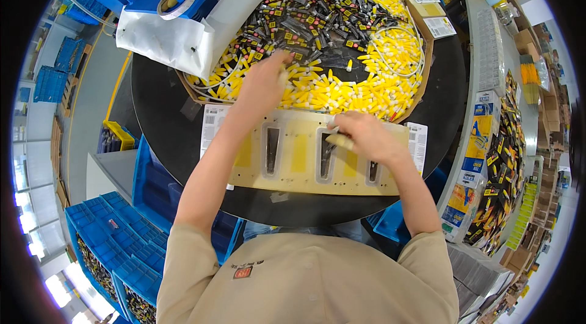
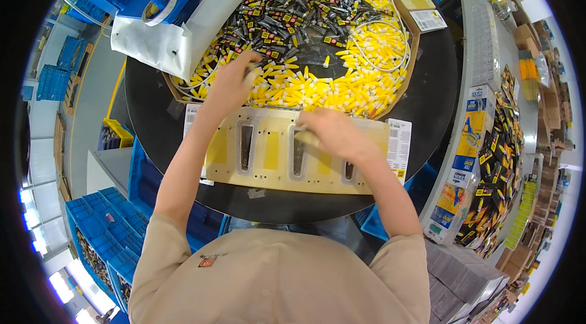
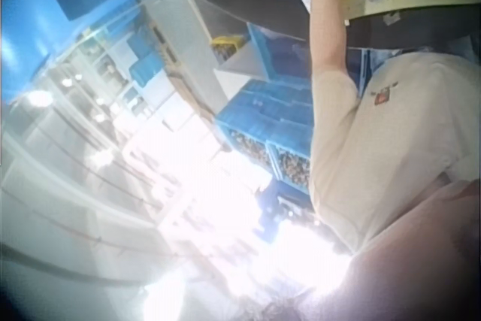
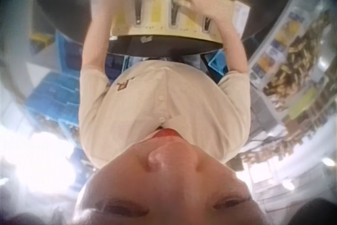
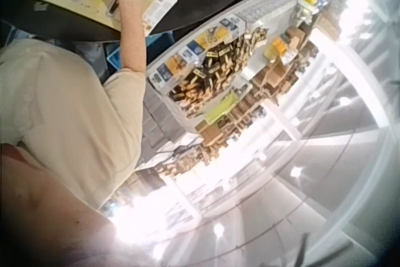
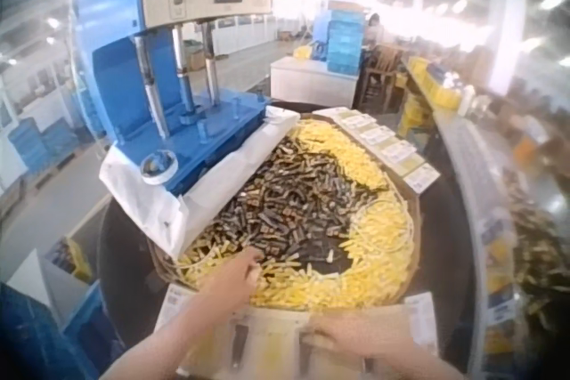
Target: The person repeatedly picks small yellow and black items from a large bin and places them into individual cardboard packaging sleeves on a rotating table. The person then stacks the filled packages and continues the cycle.
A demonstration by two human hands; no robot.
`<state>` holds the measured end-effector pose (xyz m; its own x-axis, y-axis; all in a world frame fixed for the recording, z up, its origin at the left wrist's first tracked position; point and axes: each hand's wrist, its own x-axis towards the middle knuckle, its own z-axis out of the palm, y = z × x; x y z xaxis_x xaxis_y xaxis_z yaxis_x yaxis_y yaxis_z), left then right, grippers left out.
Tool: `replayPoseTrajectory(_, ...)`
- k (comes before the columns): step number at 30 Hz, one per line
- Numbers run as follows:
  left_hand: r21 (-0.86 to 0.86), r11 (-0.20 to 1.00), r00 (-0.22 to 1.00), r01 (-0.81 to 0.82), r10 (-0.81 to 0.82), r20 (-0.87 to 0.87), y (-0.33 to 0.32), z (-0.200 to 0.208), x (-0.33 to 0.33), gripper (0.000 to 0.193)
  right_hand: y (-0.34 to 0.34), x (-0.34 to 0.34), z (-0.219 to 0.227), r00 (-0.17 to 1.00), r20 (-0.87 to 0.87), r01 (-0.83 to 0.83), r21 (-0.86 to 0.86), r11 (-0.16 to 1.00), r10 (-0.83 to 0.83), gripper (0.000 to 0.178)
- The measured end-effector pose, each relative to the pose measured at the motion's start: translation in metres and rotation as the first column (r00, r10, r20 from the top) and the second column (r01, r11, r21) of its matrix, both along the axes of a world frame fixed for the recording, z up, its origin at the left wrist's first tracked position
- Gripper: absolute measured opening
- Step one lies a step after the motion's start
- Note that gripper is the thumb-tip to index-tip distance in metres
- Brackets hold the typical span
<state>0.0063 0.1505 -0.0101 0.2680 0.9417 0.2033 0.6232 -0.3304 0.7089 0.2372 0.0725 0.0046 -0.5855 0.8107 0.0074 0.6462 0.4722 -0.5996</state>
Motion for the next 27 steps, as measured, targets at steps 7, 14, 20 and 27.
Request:
replayPoseTrajectory(7, -0.184, 0.979, 0.815, -0.09, -0.034, -0.578, 0.073, -0.029, 0.082, 0.028, 0.042, 0.013, -0.041, 0.931, -0.175, 0.333, 0.054, 0.941, -0.32, 0.022)
replayPoseTrajectory(14, -0.126, 0.99, 0.968, -0.059, 0.026, -0.249, 0.037, -0.011, 0.04, 0.032, 0.127, 0.017, -0.076, 0.777, -0.022, 0.623, 0.173, 0.763, -0.629, 0.012)
replayPoseTrajectory(20, -0.311, 0.95, 0.984, -0.033, -0.024, -0.177, -0.08, 0.011, -0.022, 0.038, 0.123, -0.009, -0.066, 0.864, 0.121, 0.489, 0.027, 0.872, -0.488, 0.015)
replayPoseTrajectory(27, -0.349, 0.936, 0.969, -0.041, -0.048, -0.244, -0.105, -0.006, -0.029, 0.036, 0.114, -0.022, -0.065, 0.827, -0.044, 0.562, 0.043, 0.826, -0.561, 0.02)
